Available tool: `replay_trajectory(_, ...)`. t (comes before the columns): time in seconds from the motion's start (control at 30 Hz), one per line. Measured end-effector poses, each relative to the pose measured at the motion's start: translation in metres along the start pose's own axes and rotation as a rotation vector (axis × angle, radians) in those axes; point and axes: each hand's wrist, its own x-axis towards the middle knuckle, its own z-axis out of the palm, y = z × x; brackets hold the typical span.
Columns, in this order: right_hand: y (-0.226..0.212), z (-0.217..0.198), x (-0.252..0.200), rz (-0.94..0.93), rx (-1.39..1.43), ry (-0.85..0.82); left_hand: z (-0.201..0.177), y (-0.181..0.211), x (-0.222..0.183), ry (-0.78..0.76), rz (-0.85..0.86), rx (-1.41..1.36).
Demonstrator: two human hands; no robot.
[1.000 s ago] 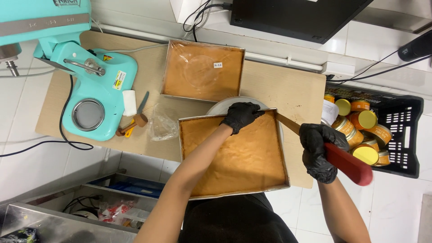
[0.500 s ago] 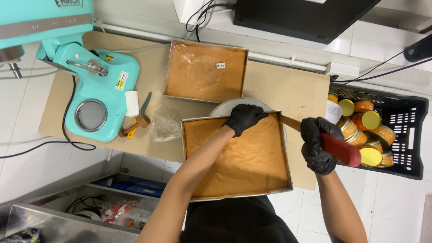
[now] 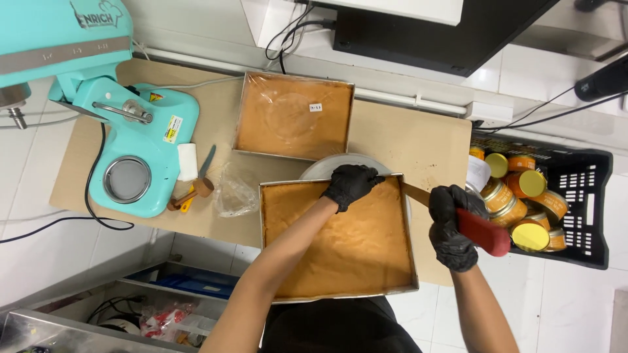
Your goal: Cutting a sponge cake from a metal tray and transferring it to a cake board.
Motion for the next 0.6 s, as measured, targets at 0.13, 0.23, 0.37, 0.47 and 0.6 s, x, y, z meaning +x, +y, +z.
replay_trajectory(0.13,-0.01,-0.025,0.008,0.396,0.348,-0.186,0.009,-0.002,-0.005,0.074,0.049,-0.063)
replay_trajectory(0.23,-0.012,-0.023,-0.017,0.443,0.543,-0.154,-0.003,0.006,-0.003,0.003,0.004,-0.078)
replay_trajectory(0.37,-0.029,-0.036,-0.028,0.583,0.633,-0.148,-0.012,0.009,-0.002,-0.142,-0.086,-0.008)
replay_trajectory(0.47,-0.039,-0.044,-0.013,0.692,0.613,-0.148,-0.001,0.005,-0.002,-0.056,-0.03,-0.04)
replay_trajectory(0.6,-0.043,-0.048,-0.007,0.425,0.486,-0.225,-0.006,0.007,-0.003,-0.056,-0.026,-0.055)
